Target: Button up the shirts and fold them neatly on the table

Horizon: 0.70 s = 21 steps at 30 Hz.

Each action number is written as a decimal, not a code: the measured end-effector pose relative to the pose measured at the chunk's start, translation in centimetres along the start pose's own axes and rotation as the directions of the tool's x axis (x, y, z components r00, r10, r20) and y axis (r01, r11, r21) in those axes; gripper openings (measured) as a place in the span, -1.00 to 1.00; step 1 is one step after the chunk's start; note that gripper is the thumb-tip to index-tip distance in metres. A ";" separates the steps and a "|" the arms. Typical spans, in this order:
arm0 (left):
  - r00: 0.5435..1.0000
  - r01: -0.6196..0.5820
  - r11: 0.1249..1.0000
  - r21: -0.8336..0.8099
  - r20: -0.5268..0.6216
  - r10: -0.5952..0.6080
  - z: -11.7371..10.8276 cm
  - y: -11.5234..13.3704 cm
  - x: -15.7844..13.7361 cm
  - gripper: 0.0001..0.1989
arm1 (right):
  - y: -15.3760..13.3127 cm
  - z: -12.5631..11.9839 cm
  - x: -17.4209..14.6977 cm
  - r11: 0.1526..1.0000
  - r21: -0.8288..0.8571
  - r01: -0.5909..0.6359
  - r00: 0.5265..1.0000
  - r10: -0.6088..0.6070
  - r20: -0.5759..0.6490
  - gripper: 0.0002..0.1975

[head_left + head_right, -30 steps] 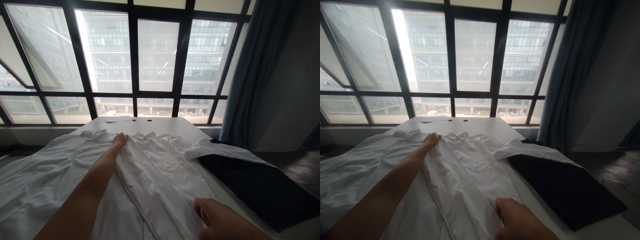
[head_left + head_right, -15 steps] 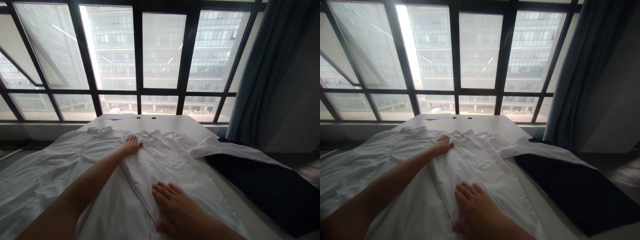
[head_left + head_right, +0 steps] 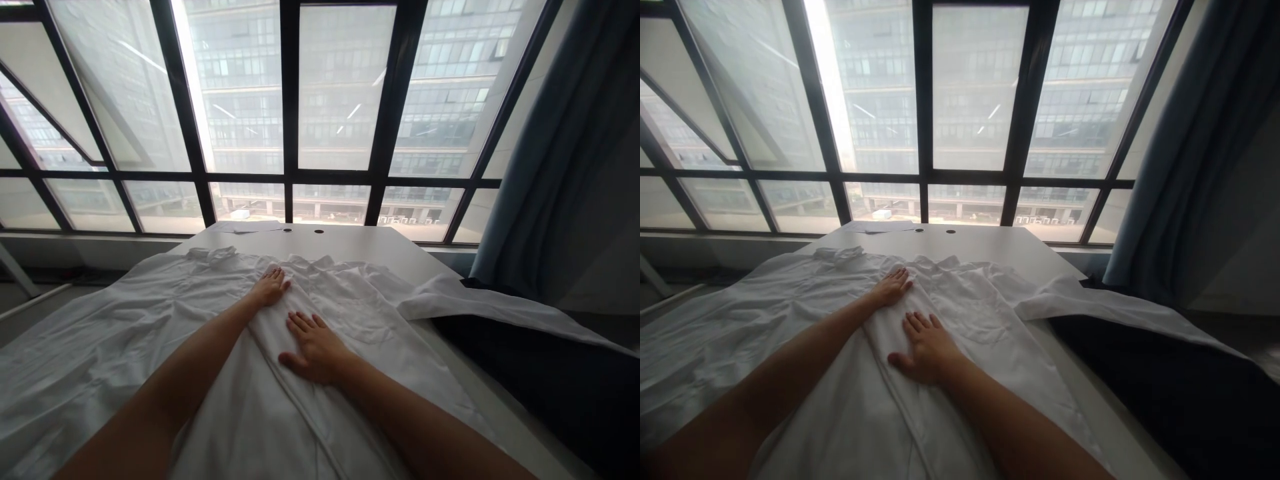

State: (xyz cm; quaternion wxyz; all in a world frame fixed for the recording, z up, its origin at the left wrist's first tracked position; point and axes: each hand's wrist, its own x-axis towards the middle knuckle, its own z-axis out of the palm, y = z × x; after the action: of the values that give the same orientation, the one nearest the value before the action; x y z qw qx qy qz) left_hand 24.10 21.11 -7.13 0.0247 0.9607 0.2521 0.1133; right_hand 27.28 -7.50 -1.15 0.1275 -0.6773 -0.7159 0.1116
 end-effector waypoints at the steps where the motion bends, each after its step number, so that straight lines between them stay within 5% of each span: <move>1: 1.000 0.008 1.000 -0.007 0.009 -0.007 0.0 -0.2 0.2 -0.41 | -0.1 -0.1 -1.1 1.000 0.005 0.004 1.000 -0.004 0.010 -0.14; 12: 0.958 0.229 0.969 0.090 0.153 -0.241 -3.0 3.1 -1.9 -0.38 | -2.4 -0.7 -10.6 0.994 0.052 0.099 0.991 -0.103 0.090 -0.12; 17: 0.970 0.092 0.990 0.104 0.217 -0.113 -4.8 8.3 -6.1 -0.38 | -1.8 -0.1 -11.0 0.989 0.054 0.138 0.988 -0.141 0.070 -0.13; 21: 0.946 -0.149 0.989 -0.022 0.288 0.149 -3.9 12.9 -11.4 -0.42 | -1.8 0.7 -10.8 0.988 0.017 0.154 0.988 -0.154 0.007 -0.26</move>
State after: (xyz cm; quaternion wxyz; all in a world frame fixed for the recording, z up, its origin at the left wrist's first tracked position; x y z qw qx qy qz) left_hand 19.68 4.28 -4.28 0.0525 0.9832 0.1728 -0.0264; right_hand 25.88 -18.41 -1.57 0.1384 -0.6186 -0.7655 0.1102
